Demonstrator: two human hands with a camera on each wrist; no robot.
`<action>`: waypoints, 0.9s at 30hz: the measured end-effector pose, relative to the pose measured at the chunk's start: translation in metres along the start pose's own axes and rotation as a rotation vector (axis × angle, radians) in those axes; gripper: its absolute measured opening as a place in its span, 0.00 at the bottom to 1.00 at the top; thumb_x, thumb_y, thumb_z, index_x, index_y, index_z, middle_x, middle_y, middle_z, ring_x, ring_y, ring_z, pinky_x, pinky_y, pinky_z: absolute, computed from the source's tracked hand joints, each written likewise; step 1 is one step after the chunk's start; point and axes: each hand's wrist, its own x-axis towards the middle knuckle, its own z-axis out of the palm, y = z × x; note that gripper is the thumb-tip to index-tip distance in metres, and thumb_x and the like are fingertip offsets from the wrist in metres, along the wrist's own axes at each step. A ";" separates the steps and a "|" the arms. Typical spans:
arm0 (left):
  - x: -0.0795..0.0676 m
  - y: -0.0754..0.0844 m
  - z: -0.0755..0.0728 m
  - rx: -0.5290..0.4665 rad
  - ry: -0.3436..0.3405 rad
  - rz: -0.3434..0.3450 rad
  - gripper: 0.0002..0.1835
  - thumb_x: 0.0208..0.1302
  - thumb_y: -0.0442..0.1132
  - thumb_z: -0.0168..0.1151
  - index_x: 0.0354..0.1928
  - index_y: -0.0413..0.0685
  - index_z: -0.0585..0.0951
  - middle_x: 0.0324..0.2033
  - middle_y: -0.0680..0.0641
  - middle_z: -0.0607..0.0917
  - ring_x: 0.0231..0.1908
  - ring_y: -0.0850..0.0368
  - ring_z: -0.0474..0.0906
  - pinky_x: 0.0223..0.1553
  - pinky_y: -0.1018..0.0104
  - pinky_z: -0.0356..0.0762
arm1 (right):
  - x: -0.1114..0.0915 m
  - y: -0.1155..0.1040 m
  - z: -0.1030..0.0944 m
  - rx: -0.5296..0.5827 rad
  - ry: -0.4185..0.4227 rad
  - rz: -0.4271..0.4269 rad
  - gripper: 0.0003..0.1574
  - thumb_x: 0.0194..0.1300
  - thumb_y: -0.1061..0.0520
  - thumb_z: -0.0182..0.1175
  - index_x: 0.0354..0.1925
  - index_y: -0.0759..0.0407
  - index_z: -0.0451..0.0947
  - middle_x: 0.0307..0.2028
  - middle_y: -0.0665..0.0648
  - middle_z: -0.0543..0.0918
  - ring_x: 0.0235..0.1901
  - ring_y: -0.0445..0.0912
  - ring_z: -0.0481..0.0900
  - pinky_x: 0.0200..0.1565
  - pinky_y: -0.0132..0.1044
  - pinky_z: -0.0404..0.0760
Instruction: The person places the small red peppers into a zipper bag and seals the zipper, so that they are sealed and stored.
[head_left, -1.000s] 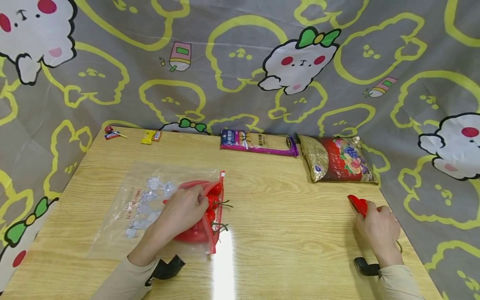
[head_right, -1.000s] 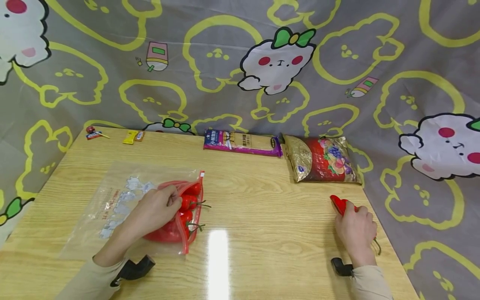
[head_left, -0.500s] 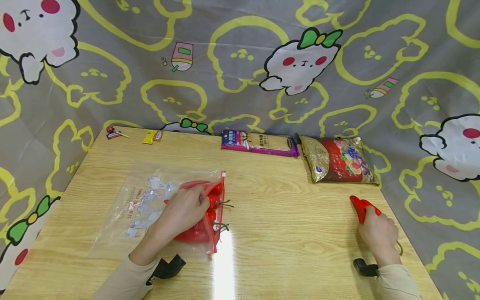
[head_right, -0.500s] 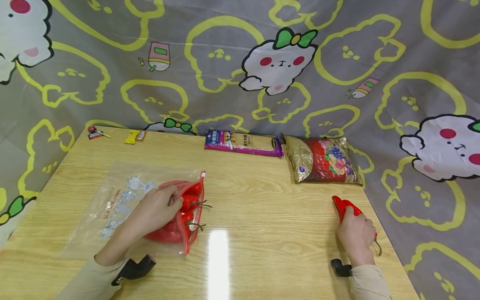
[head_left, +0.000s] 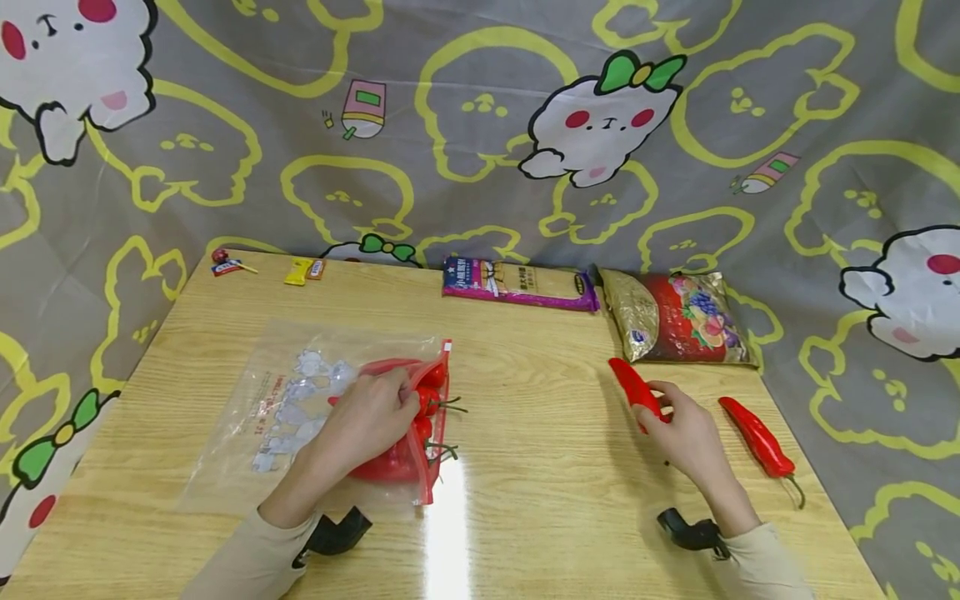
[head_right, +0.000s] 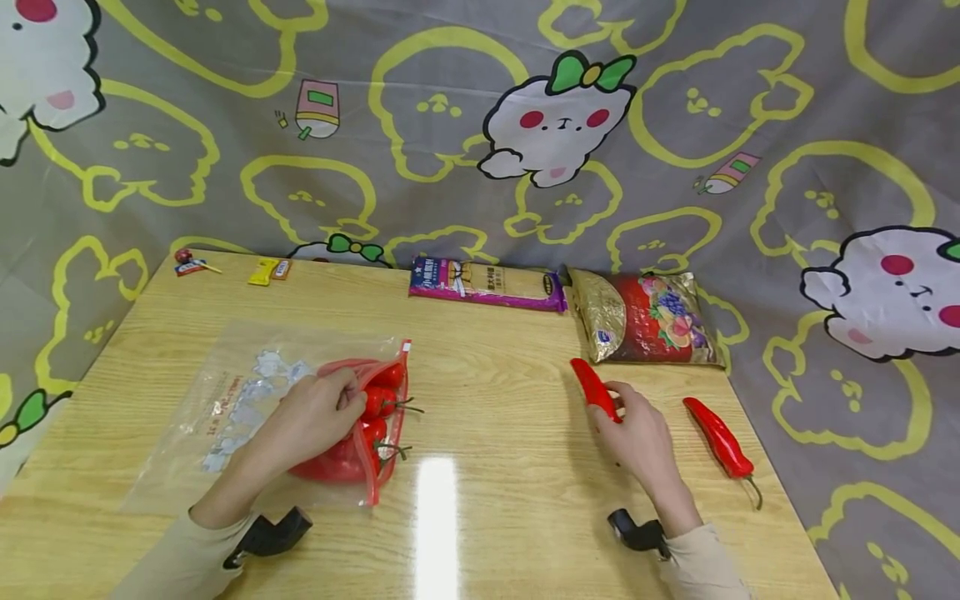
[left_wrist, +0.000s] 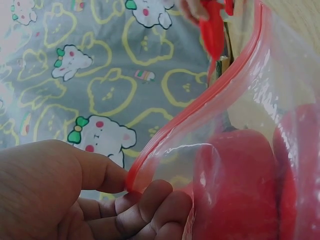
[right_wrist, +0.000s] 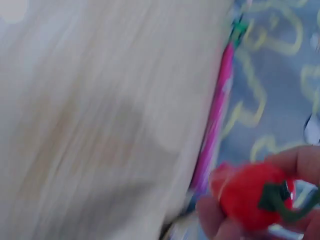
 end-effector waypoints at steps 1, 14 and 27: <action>0.000 0.000 0.000 -0.002 -0.003 -0.006 0.04 0.59 0.37 0.55 0.27 0.47 0.72 0.13 0.52 0.70 0.11 0.62 0.67 0.13 0.73 0.66 | 0.000 -0.010 0.003 0.044 -0.022 -0.025 0.31 0.61 0.45 0.57 0.55 0.62 0.68 0.42 0.65 0.80 0.30 0.50 0.79 0.23 0.36 0.73; -0.001 0.001 -0.001 -0.014 -0.006 -0.006 0.04 0.59 0.38 0.55 0.28 0.47 0.72 0.13 0.52 0.70 0.12 0.61 0.67 0.13 0.73 0.66 | 0.003 -0.116 0.036 0.310 -0.140 -0.380 0.22 0.57 0.57 0.63 0.51 0.53 0.75 0.43 0.52 0.80 0.35 0.41 0.79 0.34 0.31 0.79; -0.001 0.000 -0.001 0.031 0.064 0.071 0.08 0.57 0.36 0.55 0.22 0.50 0.70 0.19 0.52 0.69 0.18 0.60 0.65 0.16 0.70 0.64 | 0.014 -0.160 0.072 0.358 -0.162 -0.472 0.19 0.57 0.58 0.63 0.48 0.59 0.73 0.43 0.55 0.81 0.37 0.44 0.82 0.37 0.37 0.81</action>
